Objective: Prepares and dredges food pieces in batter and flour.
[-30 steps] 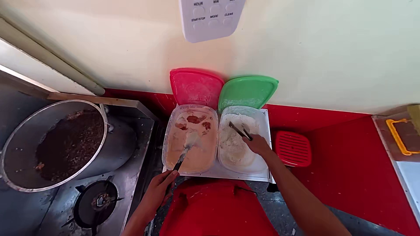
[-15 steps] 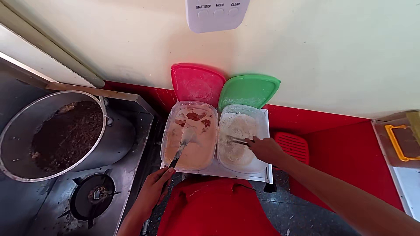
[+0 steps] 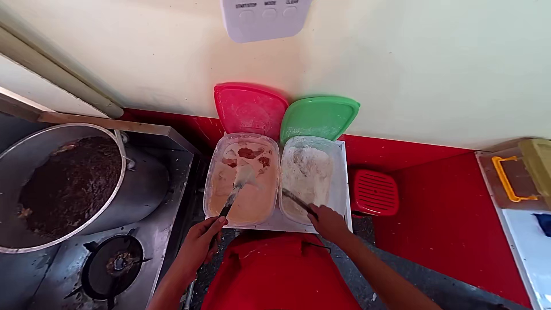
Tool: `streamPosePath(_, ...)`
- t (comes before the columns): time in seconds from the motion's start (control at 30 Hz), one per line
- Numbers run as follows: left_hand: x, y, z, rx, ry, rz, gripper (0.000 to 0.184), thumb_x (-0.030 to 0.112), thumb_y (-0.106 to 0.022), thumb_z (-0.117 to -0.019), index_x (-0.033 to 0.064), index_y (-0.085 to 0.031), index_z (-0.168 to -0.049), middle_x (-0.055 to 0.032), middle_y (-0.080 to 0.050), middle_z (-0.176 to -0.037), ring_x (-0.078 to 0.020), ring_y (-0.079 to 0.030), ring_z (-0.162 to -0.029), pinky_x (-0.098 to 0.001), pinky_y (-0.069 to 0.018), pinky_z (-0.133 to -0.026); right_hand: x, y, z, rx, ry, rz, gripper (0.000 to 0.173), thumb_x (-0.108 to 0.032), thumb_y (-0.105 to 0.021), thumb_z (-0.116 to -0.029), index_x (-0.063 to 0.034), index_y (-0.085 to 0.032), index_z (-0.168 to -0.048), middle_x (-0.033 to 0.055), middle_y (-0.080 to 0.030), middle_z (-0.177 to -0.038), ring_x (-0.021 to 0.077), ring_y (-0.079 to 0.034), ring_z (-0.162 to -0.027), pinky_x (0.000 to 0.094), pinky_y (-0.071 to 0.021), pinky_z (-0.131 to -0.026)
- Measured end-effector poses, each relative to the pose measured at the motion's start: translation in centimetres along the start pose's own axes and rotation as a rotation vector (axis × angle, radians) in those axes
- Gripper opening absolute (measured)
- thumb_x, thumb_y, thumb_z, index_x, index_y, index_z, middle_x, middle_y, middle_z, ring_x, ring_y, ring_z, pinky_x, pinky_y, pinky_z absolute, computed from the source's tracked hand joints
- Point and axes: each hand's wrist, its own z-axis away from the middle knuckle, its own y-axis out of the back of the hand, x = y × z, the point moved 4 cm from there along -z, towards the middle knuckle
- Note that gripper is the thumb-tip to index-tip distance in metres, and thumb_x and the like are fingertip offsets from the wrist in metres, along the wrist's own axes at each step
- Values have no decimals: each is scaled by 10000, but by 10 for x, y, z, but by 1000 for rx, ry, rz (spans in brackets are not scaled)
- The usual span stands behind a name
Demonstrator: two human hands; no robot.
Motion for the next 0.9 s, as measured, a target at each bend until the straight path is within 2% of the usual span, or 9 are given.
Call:
streamPosePath(0.17, 8, 3, 3, -19, -27, -29, 323, 338, -521, -1075, 75, -700, -1131, -26, -567, -708, -100, -411, -407, -229, -376, -353, 6, 39, -27, 196, -181, -88, 511, -450, -444, -1070, -227, -484, -1529, 197, -659, -1238, 390, -677, -1090, 596, -551, -891)
streamPosePath(0.27, 8, 2, 3, -7, -38, -25, 325, 340, -526, -1074, 72, -703, -1124, -30, -565, -703, -103, -414, -405, -233, -380, -351, 11, 47, -36, 152, -263, -156, 603, -506, -505, -1038, -102, -489, -1486, 231, -644, -1253, 394, -664, -1125, 583, -539, -934)
streamPosePath(0.37, 7, 1, 6, 1, -20, -25, 322, 336, -524, -1076, 72, -701, -1127, -21, -560, -705, -99, -410, -410, -231, -377, -357, 7, 40, -53, 56, -199, -454, 424, -419, -463, -1088, -52, -655, -1178, 145, -656, -913, 257, -625, -716, 443, -529, -648)
streamPosePath(0.4, 7, 3, 6, 5, -20, -24, 321, 335, -524, -1077, 72, -701, -1129, -22, -559, -709, -100, -408, -410, -233, -378, -358, 5, 39, -46, -24, -204, -671, 453, -457, -435, -1096, -67, -648, -1180, 60, -585, -817, 130, -469, -521, 292, -420, -478)
streamPosePath(0.47, 4, 7, 6, 4, -27, -14, 325, 339, -522, -1075, 74, -702, -1127, -23, -558, -708, -103, -410, -407, -236, -381, -353, 7, 49, -17, -152, -244, -869, 488, -543, -476, -1059, -107, -628, -1217, 23, -580, -829, 58, -392, -455, 220, -362, -422)
streamPosePath(0.57, -2, 7, 6, 15, -26, 4, 321, 343, -534, -1072, 76, -706, -1122, -21, -551, -694, -101, -403, -405, -232, -372, -351, 21, 85, 12, -29, -106, -372, 507, -567, -559, -1011, -134, -674, -1248, 117, -656, -931, 226, -603, -749, 447, -514, -686)
streamPosePath(0.63, -2, 6, 8, 28, -16, 7, 320, 343, -531, -1073, 78, -705, -1119, -20, -545, -691, -100, -404, -408, -229, -368, -352, 11, 103, 21, 42, -63, 23, 566, -513, -615, -991, -181, -552, -1445, 171, -672, -1104, 349, -675, -959, 570, -549, -838)
streamPosePath(0.73, -1, 7, 10, 28, -9, 4, 319, 338, -528, -1073, 74, -701, -1125, -21, -551, -700, -97, -405, -406, -227, -373, -352, -14, 101, 11, 44, 80, 420, 643, -287, -627, -1006, -170, -370, -1584, 231, -589, -1289, 413, -689, -900, 570, -573, -769)
streamPosePath(0.9, 1, 6, 14, 28, -9, -36, 330, 354, -530, -1068, 76, -697, -1128, -17, -558, -704, -97, -422, -410, -228, -387, -358, -29, 80, -33, 36, 403, 692, 487, -37, -505, -1025, -96, -459, -1506, 228, -628, -1180, 378, -681, -815, 502, -556, -704)
